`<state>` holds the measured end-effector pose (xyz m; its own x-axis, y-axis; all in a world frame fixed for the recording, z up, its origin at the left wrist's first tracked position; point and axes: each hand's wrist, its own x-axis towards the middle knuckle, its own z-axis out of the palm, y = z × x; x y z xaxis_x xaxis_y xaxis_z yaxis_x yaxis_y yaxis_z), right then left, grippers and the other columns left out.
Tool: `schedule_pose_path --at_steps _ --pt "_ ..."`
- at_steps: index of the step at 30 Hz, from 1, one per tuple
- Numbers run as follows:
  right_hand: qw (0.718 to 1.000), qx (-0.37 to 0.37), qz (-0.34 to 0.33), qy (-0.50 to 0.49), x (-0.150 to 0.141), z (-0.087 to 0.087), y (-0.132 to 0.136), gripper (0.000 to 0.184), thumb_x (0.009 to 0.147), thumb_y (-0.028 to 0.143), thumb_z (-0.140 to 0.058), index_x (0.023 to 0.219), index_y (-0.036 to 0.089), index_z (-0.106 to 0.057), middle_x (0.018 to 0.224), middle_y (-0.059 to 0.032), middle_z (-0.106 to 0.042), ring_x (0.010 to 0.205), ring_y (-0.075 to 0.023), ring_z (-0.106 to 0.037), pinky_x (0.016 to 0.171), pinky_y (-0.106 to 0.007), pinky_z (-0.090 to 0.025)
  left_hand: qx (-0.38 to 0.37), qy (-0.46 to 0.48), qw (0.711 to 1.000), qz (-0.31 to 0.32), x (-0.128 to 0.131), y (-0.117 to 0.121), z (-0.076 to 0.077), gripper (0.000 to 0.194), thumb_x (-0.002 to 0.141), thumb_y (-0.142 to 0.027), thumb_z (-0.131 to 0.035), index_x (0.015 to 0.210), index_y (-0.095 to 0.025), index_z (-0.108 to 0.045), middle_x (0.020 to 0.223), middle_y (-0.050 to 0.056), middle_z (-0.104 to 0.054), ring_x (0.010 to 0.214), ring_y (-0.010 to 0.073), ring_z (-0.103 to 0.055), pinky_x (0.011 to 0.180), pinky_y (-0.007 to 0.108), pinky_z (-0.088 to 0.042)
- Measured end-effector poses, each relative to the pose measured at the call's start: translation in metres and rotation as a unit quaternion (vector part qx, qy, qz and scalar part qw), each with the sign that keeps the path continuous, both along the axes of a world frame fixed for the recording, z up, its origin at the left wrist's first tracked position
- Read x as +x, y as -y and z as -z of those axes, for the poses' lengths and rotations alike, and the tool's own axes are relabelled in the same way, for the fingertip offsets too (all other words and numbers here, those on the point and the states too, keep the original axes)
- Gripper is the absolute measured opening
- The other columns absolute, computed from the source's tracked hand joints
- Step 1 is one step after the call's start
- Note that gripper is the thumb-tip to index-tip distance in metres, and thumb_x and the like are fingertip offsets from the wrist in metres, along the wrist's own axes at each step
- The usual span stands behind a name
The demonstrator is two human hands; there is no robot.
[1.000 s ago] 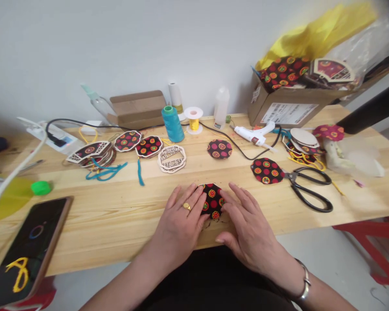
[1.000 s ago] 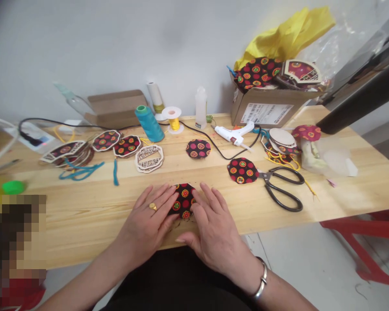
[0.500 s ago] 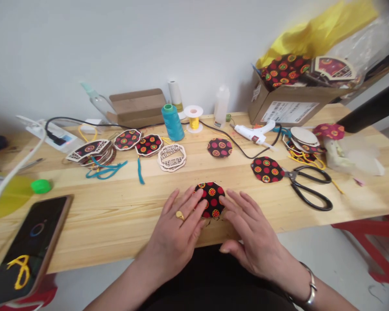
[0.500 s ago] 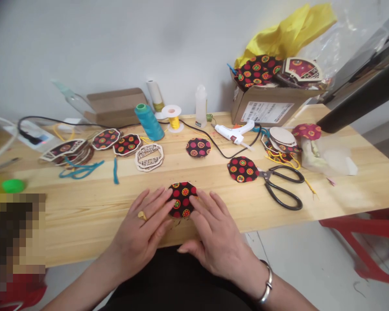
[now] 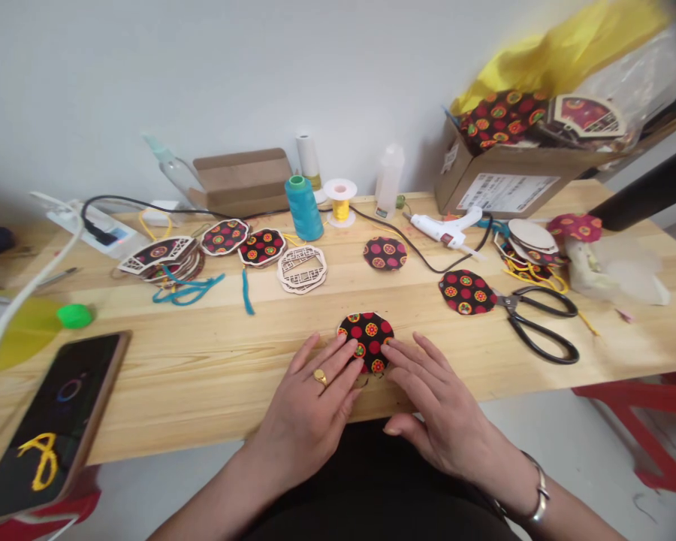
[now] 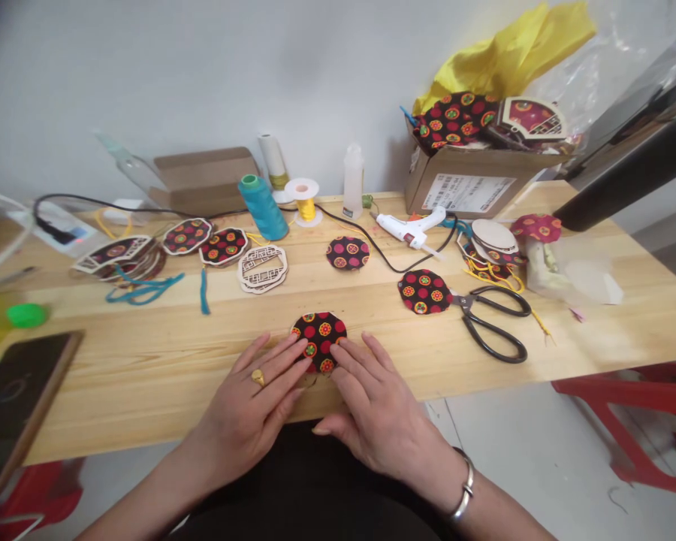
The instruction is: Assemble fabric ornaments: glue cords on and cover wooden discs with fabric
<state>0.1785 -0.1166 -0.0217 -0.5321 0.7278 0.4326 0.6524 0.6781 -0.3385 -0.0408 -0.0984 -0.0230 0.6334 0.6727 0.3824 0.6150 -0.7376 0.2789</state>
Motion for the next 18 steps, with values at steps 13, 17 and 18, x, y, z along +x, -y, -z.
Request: schedule_pose_path --at_steps 13,17,18 --pt "0.998 0.011 -0.047 0.028 -0.0037 -0.0022 0.0047 0.038 0.093 0.049 -0.046 0.094 0.014 -0.061 0.122 -0.0122 -0.065 0.121 -0.0275 -0.054 0.108 -0.052 -0.036 -0.009 0.024 1.0 0.002 -0.0018 0.006 0.0021 0.041 0.08 0.0 -0.05 0.119 -0.011 -0.058 0.116 0.012 -0.063 0.118 0.0258 -0.049 0.104 0.05 -0.037" --pt "0.998 0.007 -0.047 0.037 -0.0043 -0.0007 0.0043 0.037 0.092 0.048 -0.047 0.092 0.014 -0.061 0.121 -0.0117 -0.066 0.12 -0.0273 -0.054 0.108 -0.052 -0.035 -0.005 0.019 1.0 -0.002 -0.0012 0.0046 0.0028 0.038 0.081 -0.001 -0.049 0.115 -0.011 -0.06 0.113 0.011 -0.064 0.114 0.0249 -0.051 0.103 0.05 -0.036" --pt "0.998 0.005 -0.047 0.039 -0.0047 -0.0003 0.0043 0.037 0.092 0.048 -0.047 0.092 0.014 -0.061 0.121 -0.0117 -0.066 0.12 -0.0271 -0.054 0.108 -0.052 -0.034 -0.004 0.019 1.0 -0.002 -0.0013 0.0046 0.0027 0.037 0.081 -0.001 -0.049 0.115 -0.011 -0.06 0.113 0.011 -0.065 0.114 0.0248 -0.051 0.103 0.05 -0.036"
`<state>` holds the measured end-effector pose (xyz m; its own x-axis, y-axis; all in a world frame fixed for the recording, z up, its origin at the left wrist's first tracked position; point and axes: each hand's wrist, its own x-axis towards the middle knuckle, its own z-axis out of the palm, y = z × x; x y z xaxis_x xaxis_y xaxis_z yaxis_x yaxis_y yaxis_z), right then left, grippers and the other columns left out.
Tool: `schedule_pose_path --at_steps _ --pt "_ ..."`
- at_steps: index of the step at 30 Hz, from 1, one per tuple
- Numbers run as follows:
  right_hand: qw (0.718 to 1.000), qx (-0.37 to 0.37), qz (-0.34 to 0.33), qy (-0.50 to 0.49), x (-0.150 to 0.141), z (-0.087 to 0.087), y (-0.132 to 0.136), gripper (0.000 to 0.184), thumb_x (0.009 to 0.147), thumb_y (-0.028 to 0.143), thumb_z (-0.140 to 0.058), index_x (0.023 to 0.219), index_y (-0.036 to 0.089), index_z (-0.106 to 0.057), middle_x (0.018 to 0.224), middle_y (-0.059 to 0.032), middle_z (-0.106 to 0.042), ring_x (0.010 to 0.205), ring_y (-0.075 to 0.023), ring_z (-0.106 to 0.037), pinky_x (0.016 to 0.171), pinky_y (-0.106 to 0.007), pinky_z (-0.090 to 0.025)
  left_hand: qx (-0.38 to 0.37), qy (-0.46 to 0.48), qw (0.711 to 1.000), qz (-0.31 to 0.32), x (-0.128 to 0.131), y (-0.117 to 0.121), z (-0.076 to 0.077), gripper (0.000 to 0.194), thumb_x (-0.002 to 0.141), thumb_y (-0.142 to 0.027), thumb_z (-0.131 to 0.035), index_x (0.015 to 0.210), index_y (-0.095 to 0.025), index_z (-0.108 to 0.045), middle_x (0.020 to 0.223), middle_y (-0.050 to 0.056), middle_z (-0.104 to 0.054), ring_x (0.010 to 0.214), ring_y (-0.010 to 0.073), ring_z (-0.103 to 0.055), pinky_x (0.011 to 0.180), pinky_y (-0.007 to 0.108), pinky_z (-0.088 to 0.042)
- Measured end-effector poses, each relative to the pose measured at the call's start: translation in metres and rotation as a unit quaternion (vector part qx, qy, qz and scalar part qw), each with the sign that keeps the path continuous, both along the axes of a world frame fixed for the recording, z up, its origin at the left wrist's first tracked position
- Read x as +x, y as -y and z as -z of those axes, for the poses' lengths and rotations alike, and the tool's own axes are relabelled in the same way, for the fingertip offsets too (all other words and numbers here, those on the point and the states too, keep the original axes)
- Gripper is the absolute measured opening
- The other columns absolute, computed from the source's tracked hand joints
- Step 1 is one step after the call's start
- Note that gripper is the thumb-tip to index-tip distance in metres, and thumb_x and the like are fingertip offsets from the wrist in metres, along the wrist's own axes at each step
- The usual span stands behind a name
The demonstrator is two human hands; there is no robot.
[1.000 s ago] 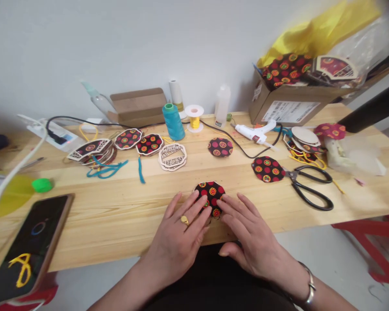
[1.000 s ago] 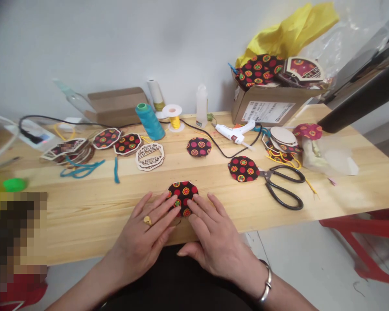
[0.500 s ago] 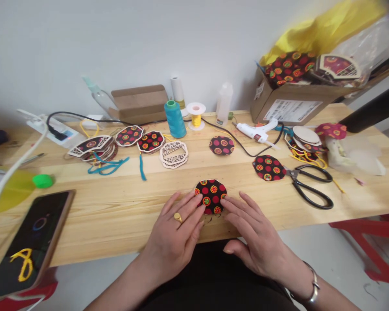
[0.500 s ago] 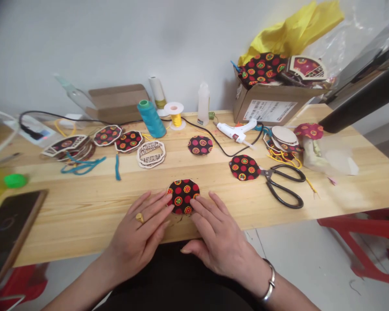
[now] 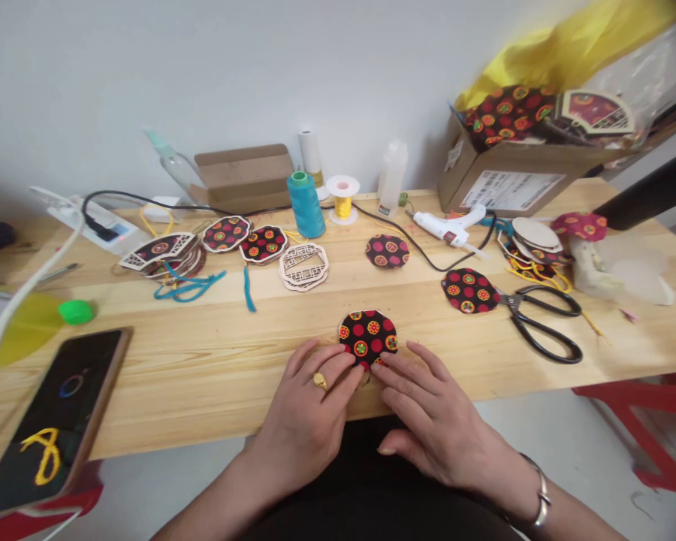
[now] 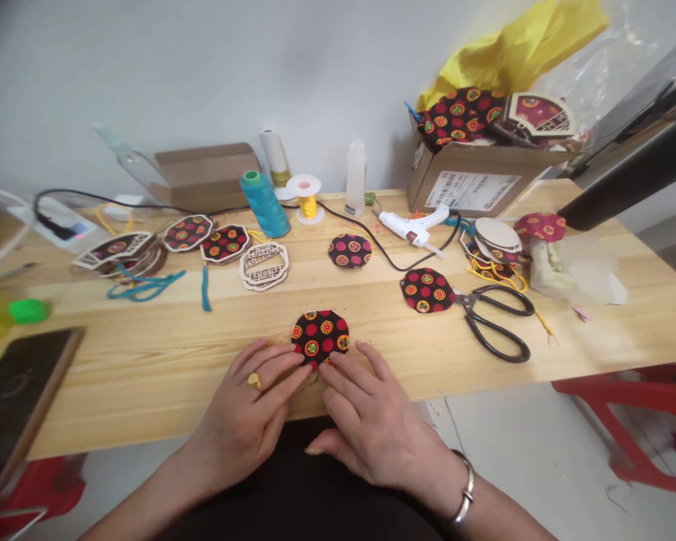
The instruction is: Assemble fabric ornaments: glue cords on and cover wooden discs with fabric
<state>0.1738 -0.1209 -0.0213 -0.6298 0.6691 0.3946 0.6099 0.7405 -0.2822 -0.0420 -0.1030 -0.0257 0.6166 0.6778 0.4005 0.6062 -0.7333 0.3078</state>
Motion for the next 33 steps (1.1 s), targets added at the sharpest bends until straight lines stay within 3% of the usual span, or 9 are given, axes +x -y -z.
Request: schedule_pose_path --at_steps 5,9,13,16,21,27,33 --pt "1.0 -0.005 -0.004 0.003 -0.001 -0.003 0.0 0.037 0.092 0.049 -0.047 0.091 0.014 -0.06 0.12 -0.0118 -0.066 0.119 -0.0275 -0.054 0.108 -0.053 -0.034 0.007 0.0 1.0 -0.004 0.0 0.002 -0.001 0.036 0.081 -0.002 -0.049 0.114 -0.012 -0.061 0.112 0.01 -0.065 0.113 0.0251 -0.053 0.101 0.05 -0.038" --pt "1.0 -0.012 0.001 -0.013 0.002 -0.011 -0.006 0.037 0.091 0.048 -0.05 0.102 0.013 -0.059 0.122 -0.0129 -0.065 0.12 -0.0286 -0.054 0.105 -0.054 -0.037 0.006 0.0 1.0 -0.008 -0.001 -0.003 -0.006 0.037 0.081 -0.001 -0.047 0.115 -0.011 -0.06 0.115 0.012 -0.064 0.113 0.025 -0.054 0.1 0.05 -0.04" --pt "0.997 -0.02 0.071 -0.016 0.0 -0.014 -0.021 0.024 0.093 0.028 -0.05 0.108 0.012 -0.059 0.123 -0.0151 -0.063 0.118 -0.0268 -0.056 0.103 -0.051 -0.043 0.033 0.0 0.998 -0.056 0.001 -0.016 -0.014 0.036 0.084 -0.003 -0.049 0.118 -0.011 -0.058 0.121 0.013 -0.061 0.12 0.0274 -0.049 0.101 0.05 -0.041" --pt "0.995 -0.018 0.102 -0.007 -0.006 -0.01 -0.034 0.024 0.092 0.018 -0.048 0.113 0.011 -0.058 0.124 -0.0155 -0.063 0.116 -0.0269 -0.057 0.1 -0.05 -0.046 0.029 -0.011 0.995 -0.092 0.006 -0.026 -0.016 0.033 0.086 -0.01 -0.053 0.119 -0.011 -0.058 0.124 0.012 -0.061 0.124 0.0292 -0.045 0.1 0.049 -0.043" --pt "0.994 -0.047 0.102 0.006 -0.01 -0.002 -0.041 0.03 0.092 0.019 -0.049 0.12 0.014 -0.056 0.131 -0.0134 -0.058 0.126 -0.0275 -0.049 0.104 -0.051 -0.042 -0.029 -0.02 0.994 -0.099 0.012 -0.029 -0.013 0.043 0.087 -0.022 -0.056 0.128 -0.011 -0.051 0.122 0.012 -0.062 0.117 0.0306 -0.044 0.097 0.051 -0.043" --pt "0.992 -0.062 0.107 0.014 -0.01 0.001 -0.04 0.032 0.09 0.019 -0.053 0.122 0.015 -0.056 0.132 -0.0132 -0.057 0.129 -0.0274 -0.046 0.106 -0.052 -0.039 -0.048 -0.054 0.99 -0.12 0.01 -0.027 -0.006 0.047 0.086 -0.021 -0.056 0.131 -0.011 -0.048 0.111 0.014 -0.062 0.112 0.0308 -0.045 0.092 0.051 -0.043" --pt "0.992 -0.048 0.111 -0.024 -0.004 -0.004 -0.041 0.031 0.091 0.017 -0.05 0.122 0.012 -0.055 0.13 -0.0154 -0.058 0.128 -0.028 -0.047 0.103 -0.053 -0.043 -0.046 -0.002 0.993 -0.109 0.001 -0.031 -0.009 0.044 0.088 -0.018 -0.054 0.131 -0.014 -0.046 0.125 0.012 -0.059 0.117 0.0279 -0.042 0.096 0.048 -0.042"
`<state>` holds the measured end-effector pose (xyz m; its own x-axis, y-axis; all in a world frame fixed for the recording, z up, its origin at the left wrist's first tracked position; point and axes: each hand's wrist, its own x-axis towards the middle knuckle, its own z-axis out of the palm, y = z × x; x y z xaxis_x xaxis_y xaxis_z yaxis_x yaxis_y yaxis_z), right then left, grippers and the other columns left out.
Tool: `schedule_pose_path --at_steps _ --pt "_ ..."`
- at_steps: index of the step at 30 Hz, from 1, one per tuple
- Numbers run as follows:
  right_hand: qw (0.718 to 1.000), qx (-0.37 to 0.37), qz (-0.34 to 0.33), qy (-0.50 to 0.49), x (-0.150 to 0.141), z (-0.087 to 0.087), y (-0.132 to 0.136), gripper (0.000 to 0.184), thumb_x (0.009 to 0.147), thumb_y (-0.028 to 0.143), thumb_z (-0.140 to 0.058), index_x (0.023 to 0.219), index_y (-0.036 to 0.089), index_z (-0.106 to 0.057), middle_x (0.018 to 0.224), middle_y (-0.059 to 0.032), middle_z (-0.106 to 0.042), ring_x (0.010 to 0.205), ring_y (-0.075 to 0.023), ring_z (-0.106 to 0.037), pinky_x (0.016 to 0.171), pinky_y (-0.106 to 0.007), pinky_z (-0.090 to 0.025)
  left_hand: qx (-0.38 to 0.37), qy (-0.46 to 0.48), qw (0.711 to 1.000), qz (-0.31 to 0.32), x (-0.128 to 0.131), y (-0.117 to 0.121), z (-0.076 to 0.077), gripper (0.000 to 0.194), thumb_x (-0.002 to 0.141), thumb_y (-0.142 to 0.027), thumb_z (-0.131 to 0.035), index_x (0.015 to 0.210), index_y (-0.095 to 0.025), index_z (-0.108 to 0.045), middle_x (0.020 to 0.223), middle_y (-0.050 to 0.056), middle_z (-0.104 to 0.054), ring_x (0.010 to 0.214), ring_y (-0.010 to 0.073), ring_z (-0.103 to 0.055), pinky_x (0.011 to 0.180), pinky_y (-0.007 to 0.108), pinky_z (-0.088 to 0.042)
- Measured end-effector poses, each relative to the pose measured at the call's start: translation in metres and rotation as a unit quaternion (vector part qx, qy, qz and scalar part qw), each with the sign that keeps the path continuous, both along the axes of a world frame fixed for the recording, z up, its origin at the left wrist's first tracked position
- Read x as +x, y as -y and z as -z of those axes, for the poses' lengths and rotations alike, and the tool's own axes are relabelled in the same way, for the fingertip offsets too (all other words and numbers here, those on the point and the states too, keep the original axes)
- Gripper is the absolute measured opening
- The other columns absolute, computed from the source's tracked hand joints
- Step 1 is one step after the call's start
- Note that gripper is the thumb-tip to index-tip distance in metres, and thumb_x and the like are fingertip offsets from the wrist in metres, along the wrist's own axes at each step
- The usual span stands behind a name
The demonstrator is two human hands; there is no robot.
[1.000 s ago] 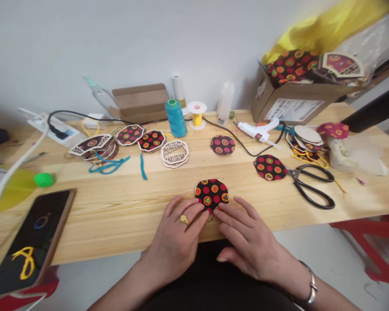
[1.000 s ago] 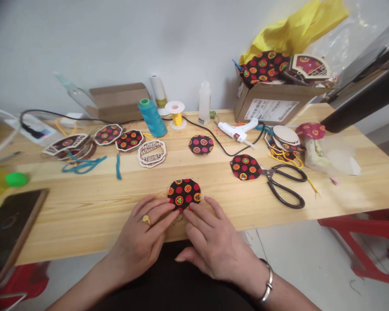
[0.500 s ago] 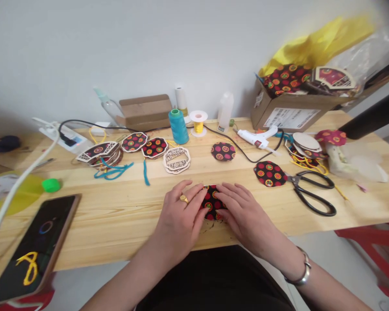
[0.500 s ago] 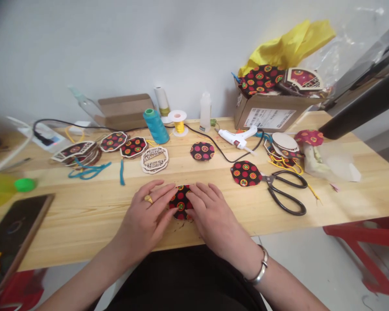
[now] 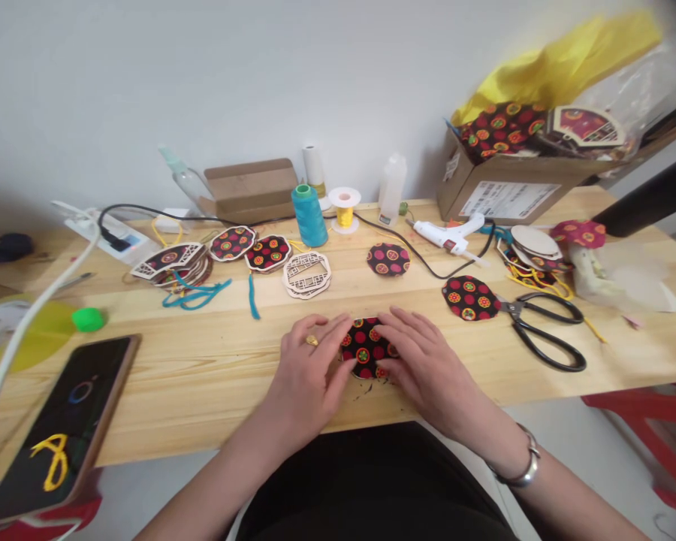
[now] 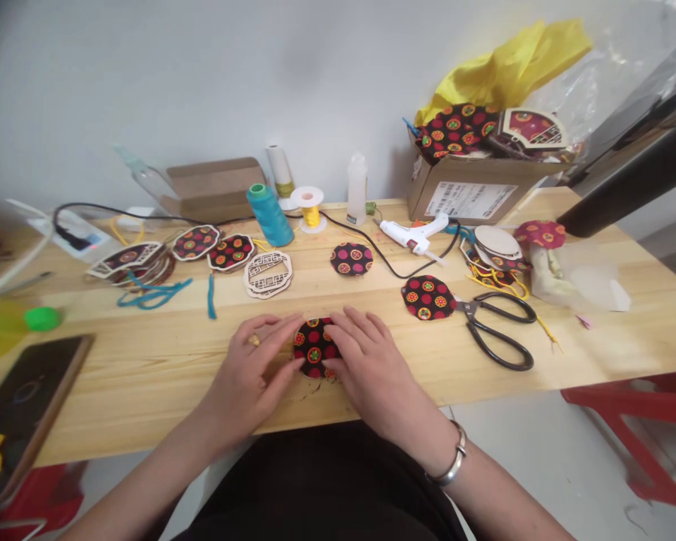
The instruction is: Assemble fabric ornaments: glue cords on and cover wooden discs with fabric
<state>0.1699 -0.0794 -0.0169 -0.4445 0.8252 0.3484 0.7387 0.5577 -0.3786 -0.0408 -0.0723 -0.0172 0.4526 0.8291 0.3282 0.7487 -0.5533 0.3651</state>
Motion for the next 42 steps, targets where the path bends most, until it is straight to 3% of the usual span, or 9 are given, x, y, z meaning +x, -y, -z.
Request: schedule_pose_path --at_steps 4,7,11,15,27,35,42 --pt "0.999 0.037 0.01 -0.03 0.011 -0.004 0.004 0.034 0.088 0.006 -0.043 0.119 0.014 -0.057 0.127 -0.0144 -0.06 0.127 -0.0266 -0.047 0.101 -0.053 -0.045 0.041 0.039 0.998 0.014 -0.007 0.002 -0.008 0.041 0.086 -0.003 -0.048 0.124 -0.018 -0.054 0.125 0.008 -0.06 0.118 0.0253 -0.044 0.1 0.048 -0.039" --pt "0.999 0.029 -0.025 -0.007 0.015 0.0 0.014 0.043 0.082 -0.001 -0.041 0.117 0.016 -0.059 0.132 -0.0131 -0.057 0.132 -0.0269 -0.042 0.104 -0.054 -0.041 0.041 0.037 0.997 0.056 -0.004 0.011 -0.007 0.046 0.083 0.003 -0.043 0.12 -0.019 -0.057 0.121 0.008 -0.063 0.119 0.0258 -0.043 0.099 0.049 -0.039" --pt "0.997 0.048 -0.065 0.02 0.013 0.005 0.027 0.049 0.078 -0.004 -0.041 0.12 0.015 -0.058 0.13 -0.0112 -0.059 0.134 -0.0281 -0.038 0.107 -0.056 -0.035 0.048 0.031 0.994 0.089 0.005 0.022 0.003 0.043 0.082 0.002 -0.044 0.116 -0.019 -0.061 0.116 0.007 -0.065 0.116 0.0263 -0.045 0.094 0.048 -0.039" --pt "0.994 0.062 -0.072 0.045 0.012 0.005 0.03 0.049 0.077 -0.003 -0.041 0.118 0.014 -0.059 0.127 -0.0117 -0.061 0.134 -0.0292 -0.038 0.106 -0.057 -0.034 0.045 0.014 0.996 0.081 0.005 0.024 0.01 0.041 0.082 0.001 -0.046 0.111 -0.022 -0.064 0.115 0.006 -0.066 0.116 0.0257 -0.046 0.092 0.047 -0.039" --pt "0.996 0.033 -0.067 0.039 0.012 0.004 0.027 0.047 0.078 -0.001 -0.043 0.117 0.016 -0.061 0.123 -0.011 -0.063 0.132 -0.0285 -0.04 0.106 -0.056 -0.035 0.035 0.022 0.995 0.086 0.002 0.022 0.01 0.042 0.082 0.002 -0.044 0.111 -0.022 -0.064 0.115 0.006 -0.066 0.115 0.0247 -0.047 0.093 0.046 -0.04" --pt "0.998 -0.013 -0.008 0.063 0.004 0.006 0.009 0.044 0.089 0.009 -0.044 0.132 0.016 -0.049 0.139 -0.0118 -0.051 0.135 -0.0279 -0.038 0.106 -0.053 -0.038 0.014 0.013 1.0 0.009 0.009 0.009 -0.001 0.046 0.088 -0.012 -0.05 0.134 -0.018 -0.044 0.126 0.011 -0.059 0.127 0.0295 -0.037 0.101 0.051 -0.037" --pt "0.996 -0.012 -0.008 0.083 -0.003 0.011 0.001 0.04 0.093 0.018 -0.045 0.133 0.016 -0.048 0.14 -0.0091 -0.05 0.136 -0.0292 -0.034 0.107 -0.053 -0.036 -0.028 -0.021 0.999 -0.022 0.015 0.004 0.006 0.055 0.088 -0.023 -0.054 0.139 -0.014 -0.036 0.116 0.015 -0.061 0.129 0.0324 -0.036 0.099 0.053 -0.038"
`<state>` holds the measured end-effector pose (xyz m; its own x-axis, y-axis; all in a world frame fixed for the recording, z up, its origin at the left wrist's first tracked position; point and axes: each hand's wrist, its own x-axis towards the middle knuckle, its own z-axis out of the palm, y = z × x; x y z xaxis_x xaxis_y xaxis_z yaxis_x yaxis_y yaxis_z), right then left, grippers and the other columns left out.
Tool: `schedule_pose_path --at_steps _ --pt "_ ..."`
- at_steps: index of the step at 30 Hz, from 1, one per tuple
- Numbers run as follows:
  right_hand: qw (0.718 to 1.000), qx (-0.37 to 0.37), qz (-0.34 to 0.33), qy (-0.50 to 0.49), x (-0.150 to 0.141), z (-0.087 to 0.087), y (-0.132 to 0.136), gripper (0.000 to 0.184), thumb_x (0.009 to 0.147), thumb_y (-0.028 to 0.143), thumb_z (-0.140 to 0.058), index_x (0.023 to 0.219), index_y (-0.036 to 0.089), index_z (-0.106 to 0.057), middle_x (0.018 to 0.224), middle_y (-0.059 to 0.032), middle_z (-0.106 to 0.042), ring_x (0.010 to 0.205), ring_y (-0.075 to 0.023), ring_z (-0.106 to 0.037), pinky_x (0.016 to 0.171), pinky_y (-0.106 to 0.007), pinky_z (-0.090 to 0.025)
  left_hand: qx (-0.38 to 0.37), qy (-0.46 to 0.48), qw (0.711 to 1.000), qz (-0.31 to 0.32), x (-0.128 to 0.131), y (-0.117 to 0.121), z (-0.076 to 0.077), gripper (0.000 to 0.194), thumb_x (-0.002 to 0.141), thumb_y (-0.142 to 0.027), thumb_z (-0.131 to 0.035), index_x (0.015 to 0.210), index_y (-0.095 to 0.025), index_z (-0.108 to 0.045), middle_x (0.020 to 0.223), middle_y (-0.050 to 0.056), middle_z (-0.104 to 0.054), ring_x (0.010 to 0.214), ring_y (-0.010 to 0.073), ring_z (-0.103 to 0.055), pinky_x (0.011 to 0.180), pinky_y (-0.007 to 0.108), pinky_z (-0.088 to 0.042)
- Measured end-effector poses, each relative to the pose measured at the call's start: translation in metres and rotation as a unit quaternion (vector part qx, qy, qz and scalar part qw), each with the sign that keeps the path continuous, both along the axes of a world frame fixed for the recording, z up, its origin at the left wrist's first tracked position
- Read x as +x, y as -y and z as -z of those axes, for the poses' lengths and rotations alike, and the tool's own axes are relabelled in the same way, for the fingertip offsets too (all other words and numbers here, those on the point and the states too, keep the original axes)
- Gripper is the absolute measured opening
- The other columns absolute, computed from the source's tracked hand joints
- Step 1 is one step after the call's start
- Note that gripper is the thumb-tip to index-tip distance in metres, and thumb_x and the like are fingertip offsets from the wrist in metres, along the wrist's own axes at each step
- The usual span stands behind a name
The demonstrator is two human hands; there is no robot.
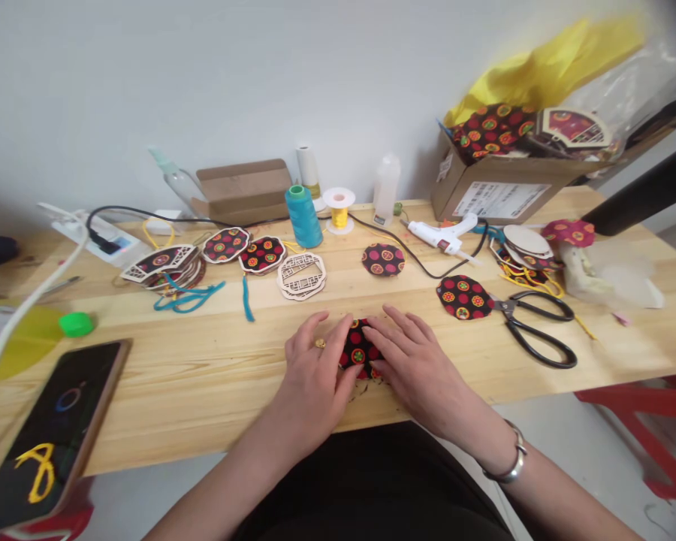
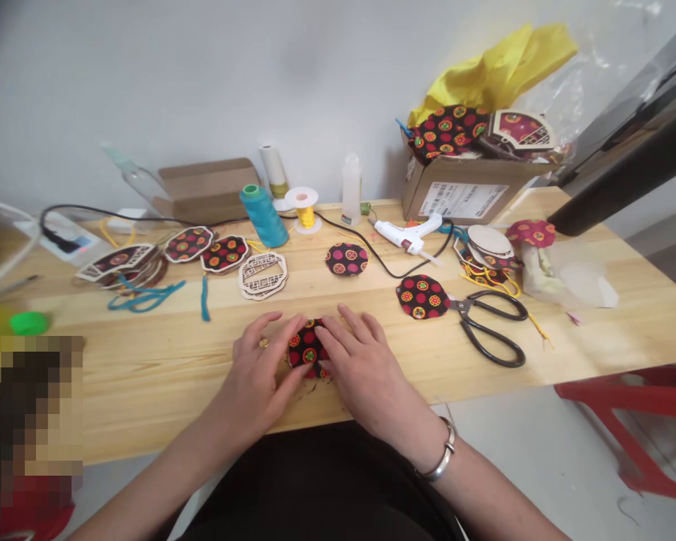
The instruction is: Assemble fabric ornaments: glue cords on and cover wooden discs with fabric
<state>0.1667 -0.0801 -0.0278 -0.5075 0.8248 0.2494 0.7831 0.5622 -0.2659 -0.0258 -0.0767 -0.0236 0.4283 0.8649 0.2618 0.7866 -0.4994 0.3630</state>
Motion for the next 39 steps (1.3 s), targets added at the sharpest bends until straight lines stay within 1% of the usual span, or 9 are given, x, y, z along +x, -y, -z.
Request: schedule_pose_path --at_steps 4,10,12,15,17,20,27,35,39 --pt "1.0 -0.002 0.002 0.002 0.0 -0.001 0.0 0.037 0.094 0.017 -0.043 0.13 0.016 -0.051 0.139 -0.0088 -0.052 0.135 -0.0299 -0.036 0.106 -0.053 -0.037 -0.001 -0.012 1.0 -0.005 -0.001 0.0 0.003 0.053 0.088 -0.023 -0.053 0.138 -0.013 -0.036 0.114 0.016 -0.062 0.127 0.0329 -0.038 0.097 0.054 -0.037" --pt "1.0 -0.009 0.003 -0.017 0.001 -0.005 0.0 0.037 0.094 0.018 -0.045 0.13 0.015 -0.051 0.139 -0.0098 -0.052 0.136 -0.0286 -0.036 0.107 -0.052 -0.038 -0.004 0.001 1.0 -0.007 -0.004 0.0 0.0 0.051 0.089 -0.023 -0.053 0.137 -0.016 -0.037 0.123 0.016 -0.057 0.128 0.0319 -0.038 0.097 0.053 -0.039" --pt "0.999 -0.003 0.011 -0.036 0.004 -0.007 0.0 0.037 0.093 0.018 -0.046 0.129 0.013 -0.051 0.137 -0.0118 -0.053 0.135 -0.0282 -0.037 0.106 -0.052 -0.039 0.016 0.019 1.0 -0.014 -0.008 -0.001 -0.002 0.048 0.09 -0.02 -0.051 0.136 -0.016 -0.039 0.124 0.014 -0.057 0.127 0.0303 -0.039 0.098 0.051 -0.04" --pt "0.999 0.006 0.023 -0.044 0.009 -0.01 0.003 0.035 0.093 0.019 -0.046 0.126 0.011 -0.054 0.135 -0.013 -0.054 0.134 -0.0283 -0.039 0.105 -0.051 -0.04 0.066 0.029 0.997 -0.02 -0.015 -0.002 -0.003 0.044 0.09 -0.01 -0.047 0.132 -0.018 -0.044 0.124 0.011 -0.061 0.125 0.0283 -0.04 0.099 0.049 -0.039" --pt "1.0 0.004 0.017 -0.025 0.01 -0.011 0.007 0.035 0.094 0.023 -0.046 0.127 0.012 -0.054 0.137 -0.0112 -0.053 0.135 -0.0278 -0.038 0.107 -0.052 -0.037 0.092 0.013 0.996 -0.014 -0.019 0.0 -0.002 0.043 0.088 -0.003 -0.043 0.127 -0.019 -0.05 0.125 0.008 -0.062 0.123 0.029 -0.041 0.098 0.05 -0.039" --pt "1.0 0.001 -0.009 0.012 0.008 -0.012 0.013 0.04 0.097 0.031 -0.041 0.132 0.014 -0.05 0.14 -0.007 -0.051 0.136 -0.0268 -0.036 0.11 -0.054 -0.032 0.112 -0.019 0.993 -0.006 -0.02 0.008 0.0 0.044 0.085 0.002 -0.04 0.122 -0.017 -0.055 0.127 0.008 -0.062 0.122 0.0319 -0.041 0.095 0.052 -0.037" --pt "0.999 -0.008 -0.023 0.045 0.009 -0.013 0.023 0.05 0.097 0.043 -0.037 0.136 0.013 -0.045 0.144 -0.0064 -0.045 0.138 -0.0283 -0.033 0.11 -0.06 -0.028 0.105 -0.036 0.993 0.028 -0.019 0.02 0.001 0.046 0.081 0.006 -0.041 0.119 -0.013 -0.059 0.126 0.006 -0.063 0.12 0.034 -0.041 0.092 0.051 -0.033" --pt "0.999 -0.017 -0.022 0.039 0.011 -0.011 0.027 0.046 0.096 0.039 -0.041 0.134 0.014 -0.047 0.142 -0.0079 -0.048 0.137 -0.0287 -0.033 0.11 -0.059 -0.028 0.105 -0.031 0.993 0.032 -0.02 0.02 0.004 0.049 0.079 0.007 -0.041 0.118 -0.017 -0.059 0.122 0.004 -0.066 0.115 0.031 -0.045 0.088 0.048 -0.033" --pt "0.999 0.024 0.008 0.022 0.019 -0.01 0.025 0.049 0.096 0.036 -0.042 0.137 0.01 -0.042 0.145 -0.0123 -0.044 0.137 -0.0301 -0.034 0.107 -0.058 -0.033 0.111 0.003 0.994 0.009 -0.027 0.015 -0.001 0.05 0.08 0.008 -0.039 0.121 -0.016 -0.056 0.126 0.009 -0.062 0.117 0.0288 -0.043 0.091 0.048 -0.036"
